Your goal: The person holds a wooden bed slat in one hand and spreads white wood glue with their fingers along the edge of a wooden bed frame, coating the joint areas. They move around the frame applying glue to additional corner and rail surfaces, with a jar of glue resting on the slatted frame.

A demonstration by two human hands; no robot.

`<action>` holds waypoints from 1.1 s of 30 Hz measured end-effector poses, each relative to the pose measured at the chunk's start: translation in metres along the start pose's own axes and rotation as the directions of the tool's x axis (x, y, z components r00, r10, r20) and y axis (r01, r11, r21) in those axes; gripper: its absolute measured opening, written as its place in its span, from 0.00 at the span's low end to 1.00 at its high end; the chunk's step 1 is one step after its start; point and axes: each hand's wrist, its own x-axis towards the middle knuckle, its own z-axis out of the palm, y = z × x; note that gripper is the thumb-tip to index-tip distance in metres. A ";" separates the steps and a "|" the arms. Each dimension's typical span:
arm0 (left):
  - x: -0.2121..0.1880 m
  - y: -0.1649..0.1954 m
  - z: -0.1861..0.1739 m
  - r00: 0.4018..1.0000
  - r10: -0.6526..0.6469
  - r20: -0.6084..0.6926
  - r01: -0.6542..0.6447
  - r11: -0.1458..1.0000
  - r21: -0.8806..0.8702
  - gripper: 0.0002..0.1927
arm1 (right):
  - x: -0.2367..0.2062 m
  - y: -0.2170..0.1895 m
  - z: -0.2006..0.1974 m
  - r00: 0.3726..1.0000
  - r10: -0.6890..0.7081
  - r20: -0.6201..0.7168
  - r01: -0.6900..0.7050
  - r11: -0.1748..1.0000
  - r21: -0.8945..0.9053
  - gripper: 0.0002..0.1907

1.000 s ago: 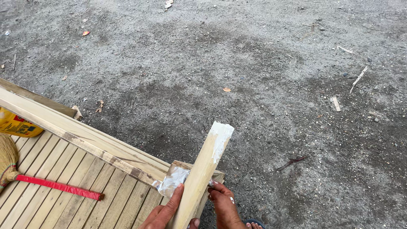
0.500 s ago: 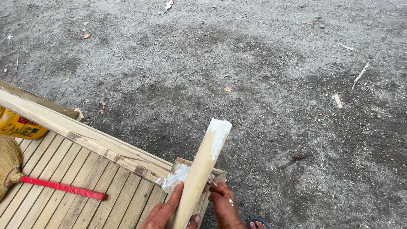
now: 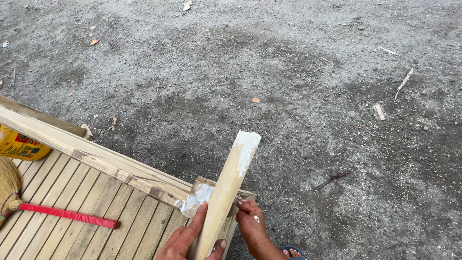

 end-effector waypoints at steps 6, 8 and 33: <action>-0.001 0.002 0.004 0.999 0.045 -0.014 -0.046 0.997 -0.056 0.50 | -0.012 -0.021 -0.008 0.994 -0.108 0.032 0.108 0.994 -0.025 0.17; -0.002 0.003 0.004 0.999 0.034 -0.018 -0.035 0.998 -0.049 0.50 | -0.012 -0.025 -0.010 0.999 -0.052 -0.005 0.052 0.998 -0.045 0.17; 0.000 -0.011 0.005 0.994 0.101 -0.036 -0.102 0.995 -0.019 0.50 | -0.024 -0.008 -0.016 0.836 -0.528 0.152 0.358 0.313 -0.880 0.29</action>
